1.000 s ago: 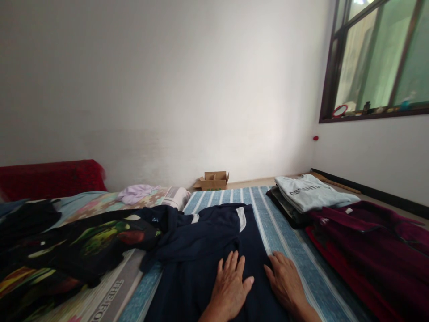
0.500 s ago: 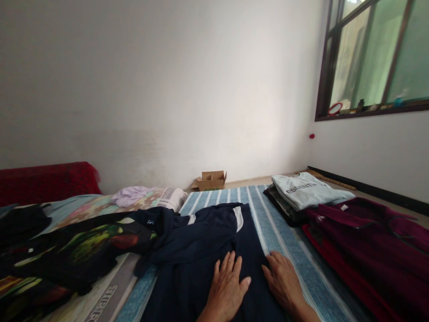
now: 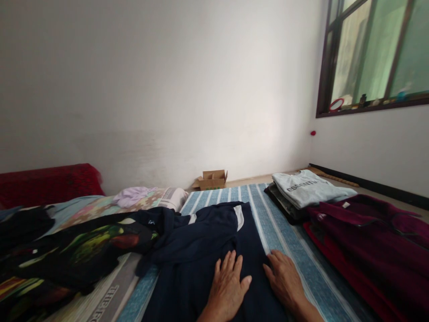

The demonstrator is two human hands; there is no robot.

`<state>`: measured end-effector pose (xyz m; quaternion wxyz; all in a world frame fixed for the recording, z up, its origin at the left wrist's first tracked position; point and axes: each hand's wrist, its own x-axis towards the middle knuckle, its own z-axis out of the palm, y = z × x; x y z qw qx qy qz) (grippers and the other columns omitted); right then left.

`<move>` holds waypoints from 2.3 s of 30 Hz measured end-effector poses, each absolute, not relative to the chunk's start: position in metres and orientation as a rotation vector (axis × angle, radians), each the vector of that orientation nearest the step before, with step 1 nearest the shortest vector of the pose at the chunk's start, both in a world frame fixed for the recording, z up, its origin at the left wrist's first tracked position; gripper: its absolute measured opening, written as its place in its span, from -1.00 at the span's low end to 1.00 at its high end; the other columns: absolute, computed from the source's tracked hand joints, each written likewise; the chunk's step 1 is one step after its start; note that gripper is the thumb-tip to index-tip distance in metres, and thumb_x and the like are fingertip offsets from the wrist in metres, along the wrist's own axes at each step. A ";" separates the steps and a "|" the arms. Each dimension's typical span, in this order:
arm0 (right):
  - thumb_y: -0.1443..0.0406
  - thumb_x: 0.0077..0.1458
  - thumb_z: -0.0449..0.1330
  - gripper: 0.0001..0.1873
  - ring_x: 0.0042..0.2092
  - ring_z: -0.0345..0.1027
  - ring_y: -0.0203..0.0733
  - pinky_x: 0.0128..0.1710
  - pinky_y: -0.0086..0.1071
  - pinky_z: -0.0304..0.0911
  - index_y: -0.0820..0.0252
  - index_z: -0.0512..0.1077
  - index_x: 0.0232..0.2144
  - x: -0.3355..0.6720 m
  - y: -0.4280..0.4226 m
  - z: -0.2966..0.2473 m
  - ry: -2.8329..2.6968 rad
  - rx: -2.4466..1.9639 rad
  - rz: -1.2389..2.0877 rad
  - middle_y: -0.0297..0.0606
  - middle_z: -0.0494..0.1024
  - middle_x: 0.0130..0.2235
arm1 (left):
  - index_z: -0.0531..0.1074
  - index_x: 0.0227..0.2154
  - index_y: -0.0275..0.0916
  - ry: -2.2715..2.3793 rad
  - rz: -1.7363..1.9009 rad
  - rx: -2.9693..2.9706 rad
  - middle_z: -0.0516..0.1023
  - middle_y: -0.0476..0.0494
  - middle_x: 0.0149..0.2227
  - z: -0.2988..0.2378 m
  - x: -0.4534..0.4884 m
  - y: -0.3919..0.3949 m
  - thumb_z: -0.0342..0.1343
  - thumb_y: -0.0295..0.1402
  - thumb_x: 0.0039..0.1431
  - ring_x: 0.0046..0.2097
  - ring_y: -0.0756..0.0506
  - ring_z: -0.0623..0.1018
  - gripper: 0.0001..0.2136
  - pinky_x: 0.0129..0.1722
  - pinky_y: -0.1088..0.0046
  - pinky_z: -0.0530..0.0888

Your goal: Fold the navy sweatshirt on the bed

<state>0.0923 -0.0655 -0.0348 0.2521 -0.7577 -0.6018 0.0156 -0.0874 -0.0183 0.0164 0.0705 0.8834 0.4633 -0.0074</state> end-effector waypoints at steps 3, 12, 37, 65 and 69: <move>0.19 0.14 -0.04 -0.62 0.09 0.23 -0.03 0.09 -0.24 0.07 0.21 0.46 -0.12 0.093 -0.065 -0.035 -1.642 -2.057 0.036 -0.08 0.42 0.04 | 0.06 0.23 -0.24 1.403 -0.024 2.659 -0.05 -0.20 0.30 0.018 -0.086 -0.019 -0.22 -0.12 0.21 0.31 -0.19 -0.05 -0.44 0.24 0.08 -0.07; 0.20 0.14 -0.04 -0.64 0.07 0.25 -0.05 0.08 -0.26 0.07 0.19 0.46 -0.14 0.095 -0.065 -0.038 -1.649 -2.056 0.034 -0.10 0.42 0.03 | 0.07 0.23 -0.24 1.391 -0.017 2.670 -0.03 -0.21 0.29 0.017 -0.087 -0.019 -0.23 -0.11 0.21 0.30 -0.19 -0.04 -0.43 0.24 0.07 -0.06; 0.18 0.14 -0.05 -0.64 0.06 0.25 -0.02 0.03 -0.25 0.14 0.14 0.48 -0.19 0.097 -0.068 -0.035 -1.673 -2.051 0.056 -0.13 0.44 0.01 | 0.10 0.22 -0.23 1.388 0.054 2.662 -0.02 -0.19 0.29 0.010 -0.088 -0.017 -0.25 -0.11 0.22 0.30 -0.18 -0.04 -0.45 0.24 0.09 -0.07; 0.19 0.17 -0.08 -0.60 0.06 0.27 -0.03 0.05 -0.23 0.12 0.21 0.46 -0.12 0.098 -0.072 -0.037 -1.719 -2.051 0.047 -0.07 0.42 0.03 | 0.08 0.22 -0.19 1.310 0.215 2.668 0.01 -0.19 0.29 -0.015 -0.096 -0.012 -0.33 0.02 0.22 0.30 -0.18 -0.03 -0.40 0.24 0.07 -0.07; 0.18 0.17 -0.08 -0.58 0.05 0.29 -0.04 0.05 -0.24 0.14 0.24 0.45 -0.10 0.100 -0.072 -0.039 -1.742 -2.049 0.034 -0.07 0.43 0.03 | 0.09 0.22 -0.20 1.300 0.214 2.655 0.01 -0.22 0.29 -0.012 -0.095 -0.014 -0.31 0.02 0.22 0.30 -0.18 -0.03 -0.40 0.24 0.06 -0.07</move>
